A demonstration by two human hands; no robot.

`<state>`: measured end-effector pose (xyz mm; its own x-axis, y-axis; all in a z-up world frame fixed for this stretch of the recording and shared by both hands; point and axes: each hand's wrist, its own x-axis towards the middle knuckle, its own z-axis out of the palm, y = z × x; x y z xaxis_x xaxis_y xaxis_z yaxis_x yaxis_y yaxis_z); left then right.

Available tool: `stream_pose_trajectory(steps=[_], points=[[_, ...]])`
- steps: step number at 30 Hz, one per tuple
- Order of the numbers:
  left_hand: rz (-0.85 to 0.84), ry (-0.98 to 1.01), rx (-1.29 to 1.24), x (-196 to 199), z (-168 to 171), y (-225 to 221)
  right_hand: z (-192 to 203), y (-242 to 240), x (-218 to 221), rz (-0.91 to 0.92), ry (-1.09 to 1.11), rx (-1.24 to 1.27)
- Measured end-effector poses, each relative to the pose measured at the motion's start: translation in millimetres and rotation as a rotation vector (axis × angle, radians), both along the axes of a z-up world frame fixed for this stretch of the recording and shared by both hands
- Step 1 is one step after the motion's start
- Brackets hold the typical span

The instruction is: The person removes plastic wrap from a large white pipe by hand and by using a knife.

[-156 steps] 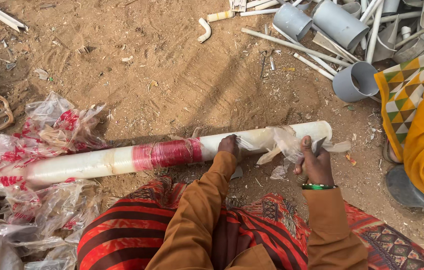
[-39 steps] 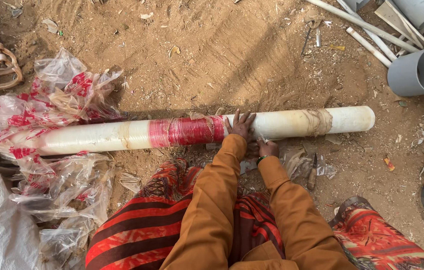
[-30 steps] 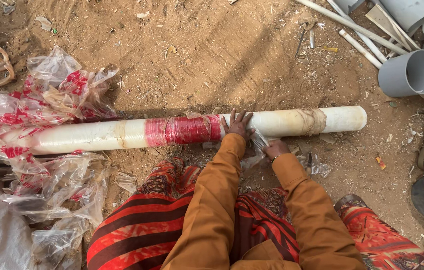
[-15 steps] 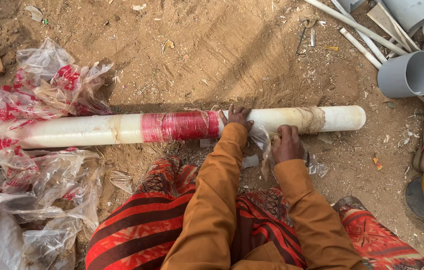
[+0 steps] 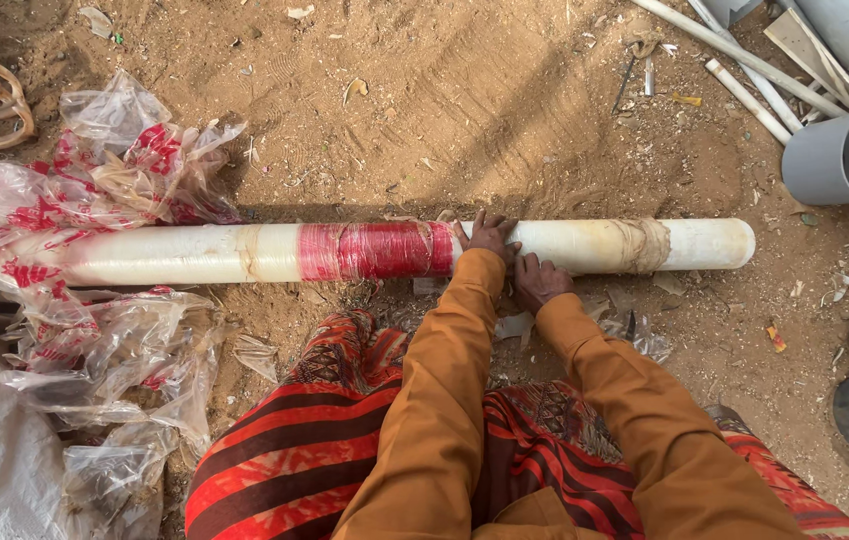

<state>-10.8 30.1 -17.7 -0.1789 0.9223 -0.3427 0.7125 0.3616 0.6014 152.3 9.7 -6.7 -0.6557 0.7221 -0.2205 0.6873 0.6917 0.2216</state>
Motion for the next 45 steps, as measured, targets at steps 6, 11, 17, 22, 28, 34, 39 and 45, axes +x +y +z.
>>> stream_pose_trajectory(steps=[6, 11, 17, 22, 28, 34, 39, 45], points=[[-0.063, 0.026, -0.018, -8.9, 42.5, -18.1, -37.5, 16.5, -4.7, -0.024, -0.144, -0.225], [-0.076, 0.058, -0.036, -5.4, 59.2, -9.2, -9.3, 6.8, 8.3, 0.046, -0.099, -0.226], [0.009, 0.125, -0.104, -44.7, 31.9, 33.2, 66.0, 16.7, 7.6, 0.060, -0.046, -0.177], [0.093, 0.118, 0.150, -47.0, -11.2, 28.7, 107.1, 38.9, -11.2, -0.138, 0.125, -0.262], [0.026, 0.144, 0.312, 11.4, 11.4, -17.1, 118.3, 64.6, -36.1, -0.354, 0.286, -0.256], [-0.159, 0.123, 0.026, -8.5, 76.0, -51.0, 130.0, 94.1, -40.1, -0.176, 0.286, -0.214], [-0.175, 0.172, 0.047, -7.4, 78.0, -44.4, 122.8, 83.4, -13.1, -0.027, 0.095, -0.335], [-0.165, 0.387, 0.127, -0.6, 24.3, -37.5, 105.7, 57.0, 19.2, 0.205, 0.098, -0.187]])
